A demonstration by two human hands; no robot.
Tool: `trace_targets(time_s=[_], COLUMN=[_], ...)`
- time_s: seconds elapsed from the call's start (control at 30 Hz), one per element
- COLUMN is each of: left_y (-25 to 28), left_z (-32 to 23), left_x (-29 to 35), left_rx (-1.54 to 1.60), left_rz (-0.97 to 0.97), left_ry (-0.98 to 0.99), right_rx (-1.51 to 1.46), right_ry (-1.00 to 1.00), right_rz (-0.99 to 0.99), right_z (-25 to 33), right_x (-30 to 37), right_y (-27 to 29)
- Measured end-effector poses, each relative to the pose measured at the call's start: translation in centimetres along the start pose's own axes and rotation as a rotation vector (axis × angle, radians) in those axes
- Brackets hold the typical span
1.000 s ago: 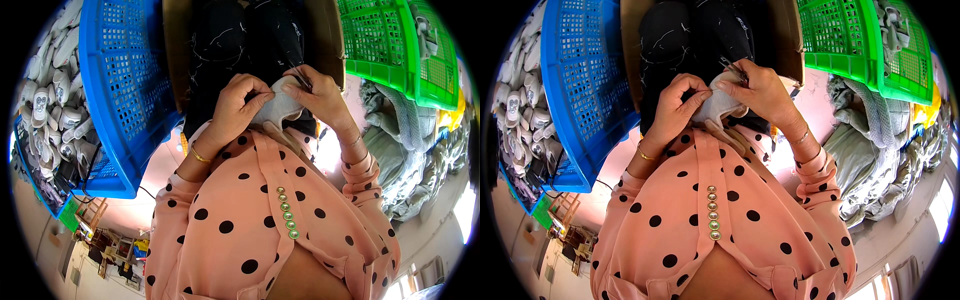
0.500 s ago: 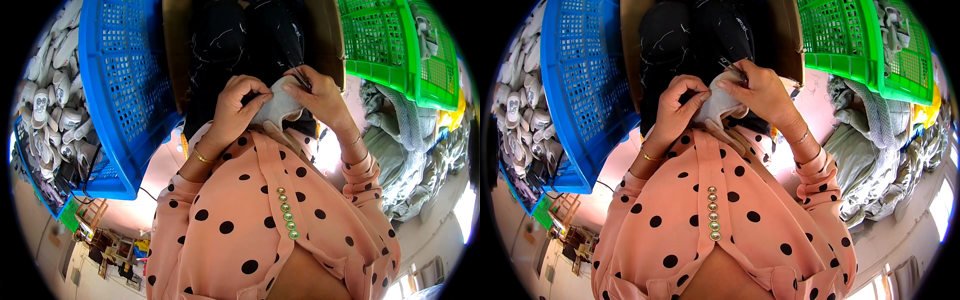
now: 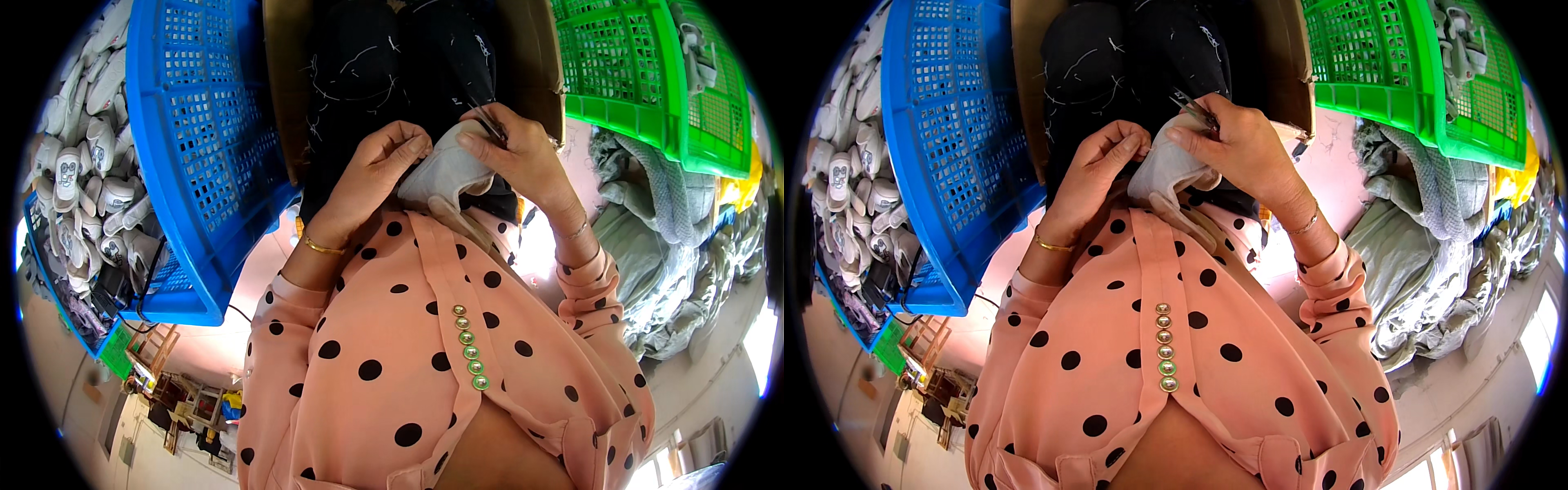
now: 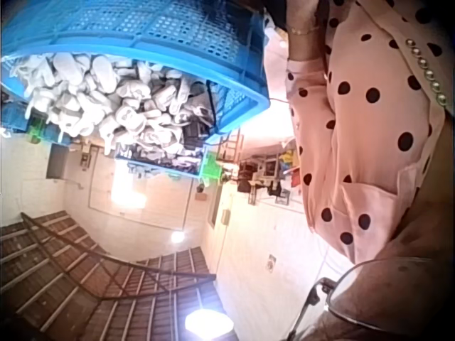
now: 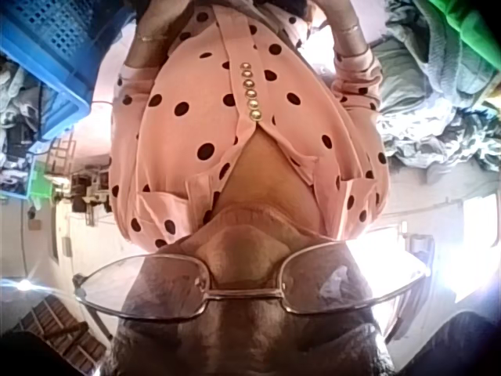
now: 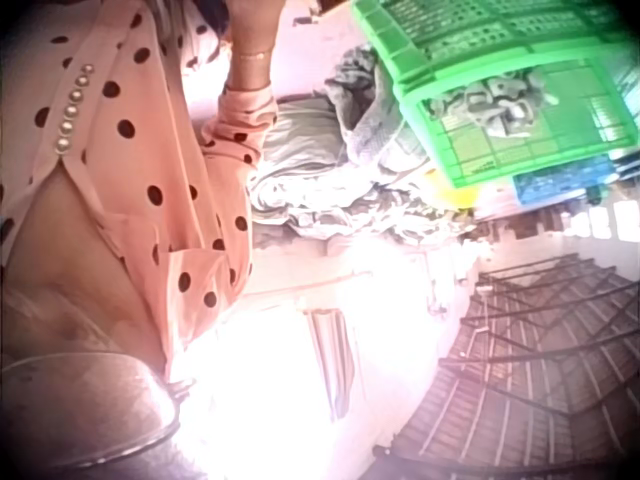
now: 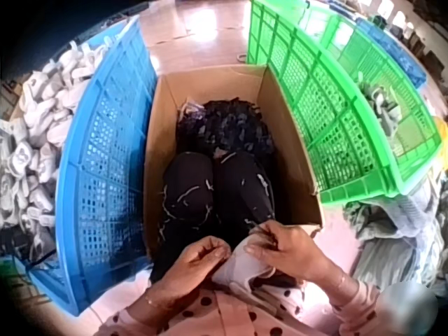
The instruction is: The person uses a pair of scissors to trim loose threads and excess fabric from the edges of white baby slippers. They handle the slippers one at a time, picking them from a blue crate, trimming them, and placing them into a cardboard box.
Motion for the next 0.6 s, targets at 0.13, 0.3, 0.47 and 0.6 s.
trace_targets(time_s=[0.13,0.3,0.47,0.6], left_y=[-0.3,-0.8,-0.4,-0.4], left_z=[-0.5,-2.0,-1.5,-1.8], left_x=[0.3,0.5,-0.2,-0.9], left_rx=[-0.146,-0.590,-0.403,-0.380], left_rz=[-0.033,-0.084,-0.001,0.137], left_ry=[-0.110,-0.350,-0.185,-0.080], right_rx=[-0.009,0.002,0.014,-0.029], right_ry=[-0.003,0.005,0.027,0.063], right_rz=[0.005,0.000,0.002,-0.022], right_z=[-0.2,0.0,0.0,0.0], right_x=[-0.1,-0.1,-0.1,-0.1], right_y=[0.0,-0.1,-0.3,-0.5])
Point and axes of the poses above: each hand's wrist, its own x-axis away from the middle knuckle, its own y-axis out of the back of the hand, z = x × y, the point moved 8 cm from there along -x, towards the middle knuckle, and after that the axes turned 7 degrees about z, right-handed, at the moved point
